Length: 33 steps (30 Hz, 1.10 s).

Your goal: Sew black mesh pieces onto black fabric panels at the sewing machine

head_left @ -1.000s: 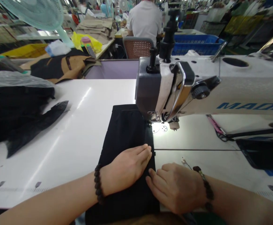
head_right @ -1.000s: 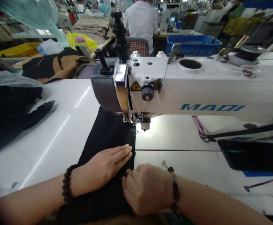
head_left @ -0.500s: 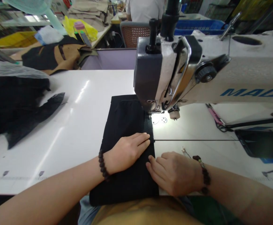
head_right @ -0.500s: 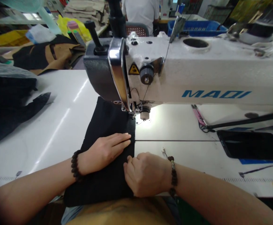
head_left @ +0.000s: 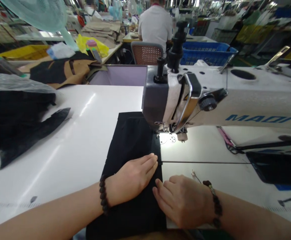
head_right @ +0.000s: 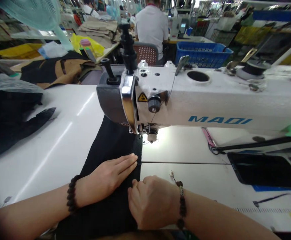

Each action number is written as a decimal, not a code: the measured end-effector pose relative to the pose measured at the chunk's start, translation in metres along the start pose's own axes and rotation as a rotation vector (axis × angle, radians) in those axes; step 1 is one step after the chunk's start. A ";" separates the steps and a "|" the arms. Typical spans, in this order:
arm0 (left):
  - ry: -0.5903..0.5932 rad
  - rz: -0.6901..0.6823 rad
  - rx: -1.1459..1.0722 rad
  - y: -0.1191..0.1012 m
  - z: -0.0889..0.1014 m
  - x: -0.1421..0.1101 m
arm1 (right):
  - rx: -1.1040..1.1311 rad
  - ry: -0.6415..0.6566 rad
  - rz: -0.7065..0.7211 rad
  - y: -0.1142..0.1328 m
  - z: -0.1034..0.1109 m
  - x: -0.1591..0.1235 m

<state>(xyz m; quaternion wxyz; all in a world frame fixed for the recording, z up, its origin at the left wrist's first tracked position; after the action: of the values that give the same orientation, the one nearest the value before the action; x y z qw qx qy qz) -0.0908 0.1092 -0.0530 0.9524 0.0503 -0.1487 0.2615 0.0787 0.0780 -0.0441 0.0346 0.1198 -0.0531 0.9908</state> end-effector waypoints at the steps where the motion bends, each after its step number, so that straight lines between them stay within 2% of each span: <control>1: 0.015 -0.001 0.003 0.001 -0.001 0.000 | -0.004 0.006 -0.003 -0.001 0.000 0.000; 13: 0.101 0.054 -0.049 0.021 -0.006 0.014 | -0.047 0.001 -0.118 -0.013 -0.006 -0.004; 21: 0.188 0.104 -0.084 0.033 -0.012 0.022 | 0.096 -0.080 -0.345 -0.030 -0.009 -0.004; 29: 0.145 0.072 -0.036 0.035 -0.012 0.022 | 0.255 0.021 -0.463 -0.032 -0.002 -0.005; 33: 0.147 0.073 -0.040 0.037 -0.015 0.020 | 0.340 0.076 -0.469 -0.037 -0.002 -0.007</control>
<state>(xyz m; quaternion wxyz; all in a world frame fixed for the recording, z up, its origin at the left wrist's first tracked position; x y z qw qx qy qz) -0.0890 0.1529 -0.0604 0.9513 0.0063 -0.0853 0.2962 0.0877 0.1142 -0.0446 0.2440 0.0959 0.1443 0.9542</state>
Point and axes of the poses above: each hand's wrist, its own x-axis towards the middle knuckle, its own z-axis out of the back of the hand, y = z × x, the point moved 1 cm from there along x, towards the middle knuckle, and after that the axes turned 7 degrees about z, right-handed, at the moved point
